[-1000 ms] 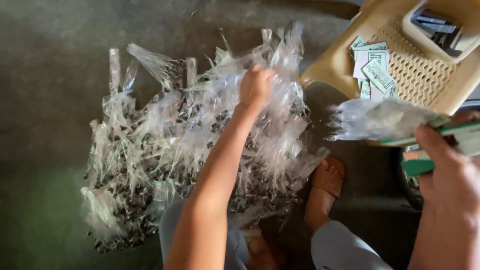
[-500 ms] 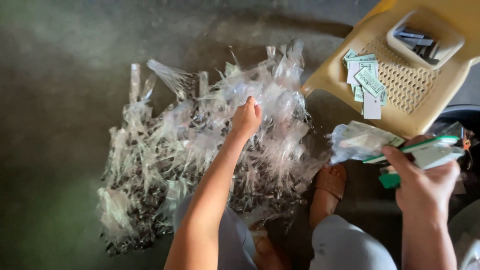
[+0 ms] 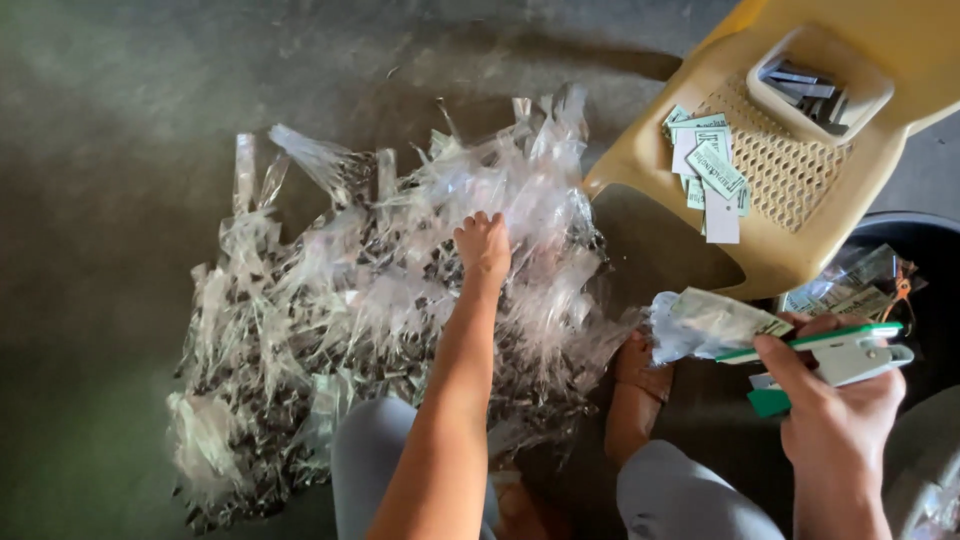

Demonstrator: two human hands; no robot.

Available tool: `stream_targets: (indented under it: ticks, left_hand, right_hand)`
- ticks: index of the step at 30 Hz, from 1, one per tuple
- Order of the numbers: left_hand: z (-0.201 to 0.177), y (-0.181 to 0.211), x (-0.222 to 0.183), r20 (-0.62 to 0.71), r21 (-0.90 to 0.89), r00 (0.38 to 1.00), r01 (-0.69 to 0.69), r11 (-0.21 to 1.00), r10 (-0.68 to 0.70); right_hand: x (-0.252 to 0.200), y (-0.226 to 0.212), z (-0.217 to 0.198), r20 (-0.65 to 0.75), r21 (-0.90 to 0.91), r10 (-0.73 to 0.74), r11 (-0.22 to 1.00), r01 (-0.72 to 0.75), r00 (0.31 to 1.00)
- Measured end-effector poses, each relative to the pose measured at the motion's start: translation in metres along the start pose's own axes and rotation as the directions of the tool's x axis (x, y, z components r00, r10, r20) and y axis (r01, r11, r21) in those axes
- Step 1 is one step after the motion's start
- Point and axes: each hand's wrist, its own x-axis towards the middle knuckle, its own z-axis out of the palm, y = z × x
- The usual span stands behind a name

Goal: The person is manually stapling paper labels onto small plastic bags containing items.

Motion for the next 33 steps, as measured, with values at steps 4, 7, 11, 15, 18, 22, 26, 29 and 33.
stream_targets:
  ticks: [4,7,11,15,18,22,26,29,33]
  left_hand:
    - [-0.012,-0.009,0.004,-0.039,-0.127,0.999,0.019,0.992,-0.024]
    - [-0.065,-0.008,0.008,0.092,-0.398,0.996,0.051,0.916,-0.015]
    - [-0.199,0.024,-0.007,0.152,-0.589,0.988,0.078,0.805,0.016]
    - [-0.319,0.061,-0.05,0.033,-0.649,0.995,-0.053,0.759,0.098]
    - [-0.379,0.081,-0.091,-0.118,-0.649,0.979,-0.201,0.734,0.164]
    - [-0.477,0.092,-0.155,-0.139,-0.699,0.872,-0.423,0.577,0.47]
    - [-0.487,0.086,-0.164,-0.155,-0.541,0.794,-0.566,0.621,0.588]
    - [-0.474,0.087,-0.139,-0.461,-0.448,0.79,-0.6,0.662,0.404]
    - [-0.466,0.108,-0.126,-0.507,-0.752,0.754,-0.623,0.214,0.417]
  right_hand:
    - [0.005,0.012,0.002,-0.028,-0.013,0.038,0.999,-0.038,0.999]
    - [0.008,0.005,0.012,-0.012,-0.094,0.038,0.995,-0.039,0.999]
    - [0.012,-0.019,0.044,0.053,-0.159,-0.007,0.987,0.016,0.999]
    - [0.015,-0.038,0.08,0.091,-0.275,-0.225,0.931,0.241,0.97]
    - [0.018,-0.059,0.099,0.084,-0.232,-0.303,0.92,0.315,0.949]
    - [0.02,-0.101,0.108,0.07,-0.11,-0.433,0.892,0.439,0.898]
    - [0.017,-0.125,0.092,0.042,0.029,-0.428,0.904,0.427,0.903]
    - [0.011,-0.138,0.079,0.102,0.088,-0.448,0.894,0.44,0.888]
    - [-0.012,-0.166,0.064,0.187,0.118,-0.454,0.891,0.439,0.871]
